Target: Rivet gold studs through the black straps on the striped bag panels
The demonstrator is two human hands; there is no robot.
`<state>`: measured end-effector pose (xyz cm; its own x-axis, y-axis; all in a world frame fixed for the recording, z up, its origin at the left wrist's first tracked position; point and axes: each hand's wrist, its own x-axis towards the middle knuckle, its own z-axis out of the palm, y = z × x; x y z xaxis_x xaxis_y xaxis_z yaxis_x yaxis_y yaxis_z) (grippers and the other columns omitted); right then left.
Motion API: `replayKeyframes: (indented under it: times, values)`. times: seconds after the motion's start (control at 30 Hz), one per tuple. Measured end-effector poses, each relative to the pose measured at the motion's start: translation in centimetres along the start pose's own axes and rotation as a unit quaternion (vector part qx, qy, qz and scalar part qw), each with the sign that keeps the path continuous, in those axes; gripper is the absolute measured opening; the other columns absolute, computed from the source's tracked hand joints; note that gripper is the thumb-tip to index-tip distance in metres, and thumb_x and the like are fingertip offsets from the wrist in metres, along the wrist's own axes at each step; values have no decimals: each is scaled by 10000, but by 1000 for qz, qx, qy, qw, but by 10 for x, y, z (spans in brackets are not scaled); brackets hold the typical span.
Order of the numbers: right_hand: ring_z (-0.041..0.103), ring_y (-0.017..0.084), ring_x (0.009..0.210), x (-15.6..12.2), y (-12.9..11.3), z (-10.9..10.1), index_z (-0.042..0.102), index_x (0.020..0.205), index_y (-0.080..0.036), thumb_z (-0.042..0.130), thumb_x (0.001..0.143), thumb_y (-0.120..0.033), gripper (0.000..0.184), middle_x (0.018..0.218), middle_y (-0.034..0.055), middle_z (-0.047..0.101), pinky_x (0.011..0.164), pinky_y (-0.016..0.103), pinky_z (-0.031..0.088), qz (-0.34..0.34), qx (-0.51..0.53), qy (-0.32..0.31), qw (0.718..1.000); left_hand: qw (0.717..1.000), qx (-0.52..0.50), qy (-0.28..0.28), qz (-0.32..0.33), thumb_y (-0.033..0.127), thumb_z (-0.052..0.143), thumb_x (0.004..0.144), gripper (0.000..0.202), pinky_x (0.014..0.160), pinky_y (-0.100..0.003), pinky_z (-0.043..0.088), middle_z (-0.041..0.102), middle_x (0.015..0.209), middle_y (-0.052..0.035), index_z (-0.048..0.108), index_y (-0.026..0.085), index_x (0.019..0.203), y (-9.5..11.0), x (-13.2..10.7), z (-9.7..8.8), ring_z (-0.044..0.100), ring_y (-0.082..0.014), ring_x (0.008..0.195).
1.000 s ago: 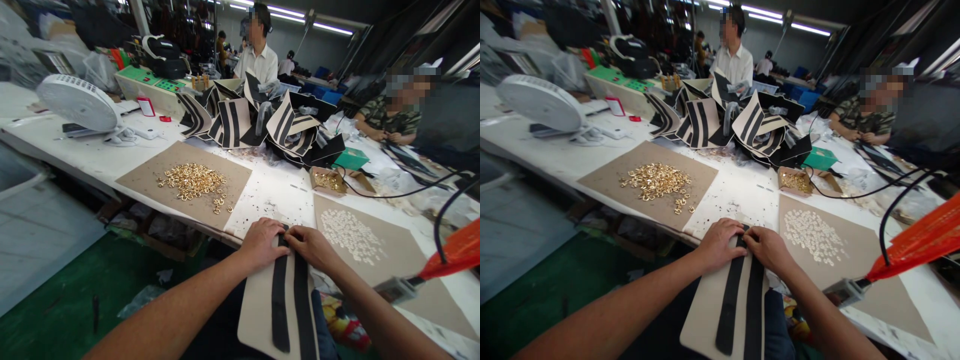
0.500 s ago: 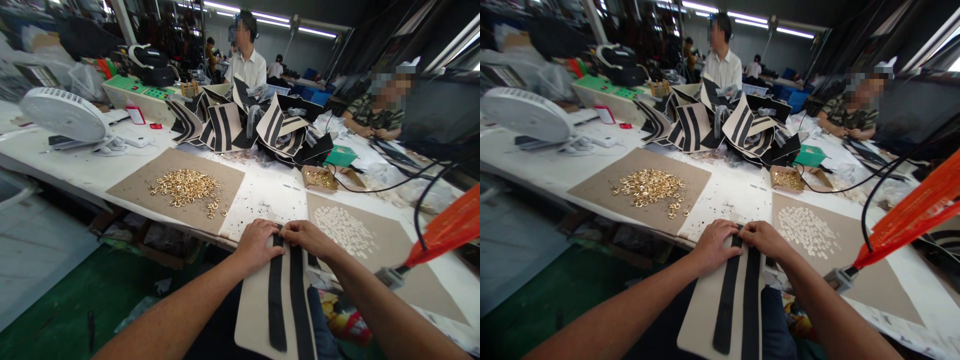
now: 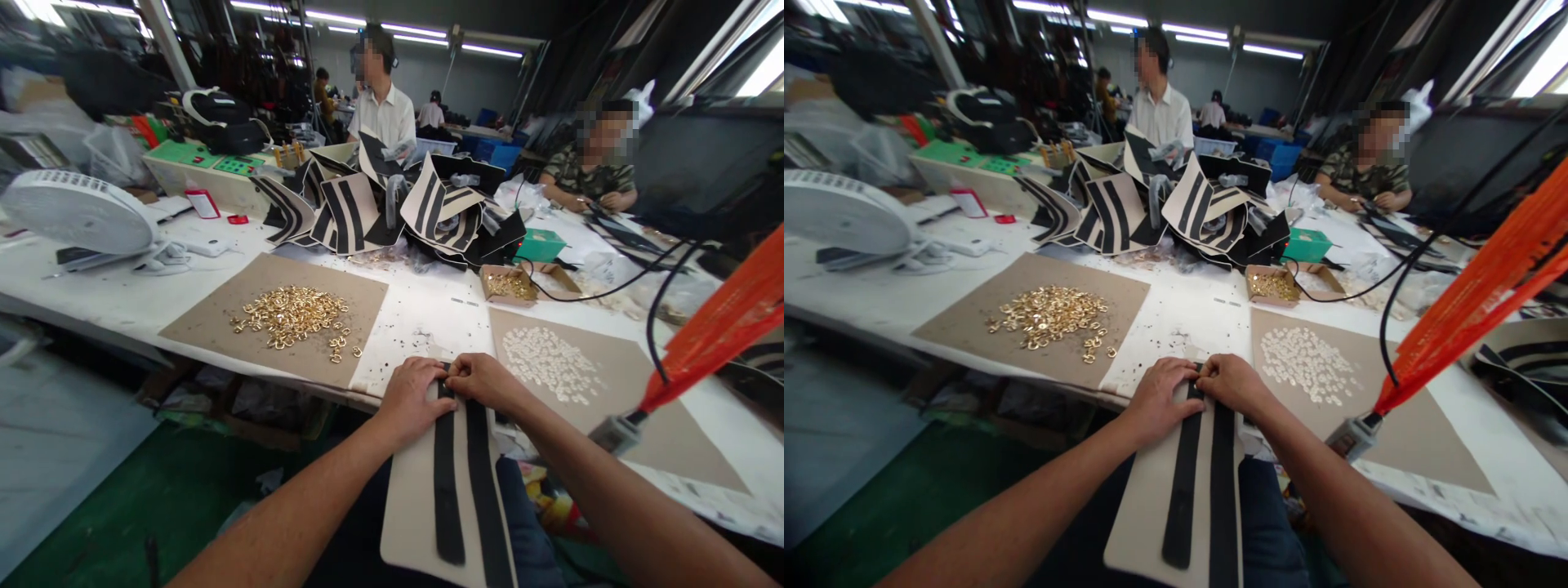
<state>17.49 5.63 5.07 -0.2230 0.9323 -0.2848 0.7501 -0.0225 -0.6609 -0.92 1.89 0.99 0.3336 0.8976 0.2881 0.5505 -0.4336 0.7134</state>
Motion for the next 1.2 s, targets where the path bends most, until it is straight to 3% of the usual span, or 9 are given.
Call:
replayKeyframes:
  times: [0.13,0.23,0.33,0.43,0.57,0.73,0.83,1.03,1.2]
  values:
    - [626,175,717,-25,-9,-1,727,880,-188,659,844,-273,115,781,13,707,637,270,440,-33,39,63,997,1000,8,-1,4,325,911,697,463,1077,-433,461,697,1263,-41,713,240,1107,1,2,-1,579,-263,1224]
    - [649,188,779,-80,-12,-1,715,977,-198,613,924,-381,216,860,23,711,708,283,489,-83,115,196,970,1000,11,2,-1,325,899,716,444,1085,-441,459,697,1263,-46,707,236,1106,1,3,-1,576,-265,1235]
    - [648,208,779,-148,2,1,708,912,-200,697,888,-463,265,864,35,700,733,304,511,-52,117,411,903,1000,9,-2,-7,329,896,720,431,1091,-453,457,696,1267,-50,708,238,1097,1,4,0,573,-271,1246]
    - [676,259,845,-190,35,5,695,1035,-188,768,804,-556,440,967,77,712,762,350,555,92,130,543,825,1000,6,-11,-7,335,880,742,399,1096,-469,450,694,1268,-45,718,249,1096,2,4,-1,570,-272,1250]
    - [713,331,938,-186,88,7,611,1291,-176,791,692,-658,789,1138,125,716,774,412,597,170,186,470,846,1000,8,-22,-3,331,854,774,352,1094,-491,447,687,1268,-36,727,259,1094,4,5,-4,569,-268,1249]
    - [684,415,1033,-156,104,-3,746,992,-187,723,686,-711,607,952,116,765,863,464,561,221,125,325,911,1000,9,-18,-2,319,872,753,348,1084,-473,457,695,1262,-28,740,262,1070,3,4,-4,577,-258,1237]
    - [696,379,936,-143,82,-10,702,989,-196,688,773,-707,555,902,109,743,726,422,565,187,177,346,902,1000,7,-14,-7,325,893,727,378,1082,-451,458,697,1267,-21,747,266,1071,3,3,-3,580,-252,1231]
    - [616,151,627,-79,6,-12,568,1036,-254,829,791,-497,432,800,-28,612,630,294,547,-121,502,289,806,1000,4,-18,-12,333,892,733,384,1078,-441,457,687,1285,-29,747,254,1079,4,3,-2,570,-256,1245]
    - [505,114,514,-28,-35,-3,515,792,-221,832,808,-461,398,656,-46,541,482,229,462,-167,500,245,813,1000,-7,-15,-20,346,907,716,407,1078,-437,450,688,1277,-23,741,268,1079,2,3,-2,566,-260,1250]
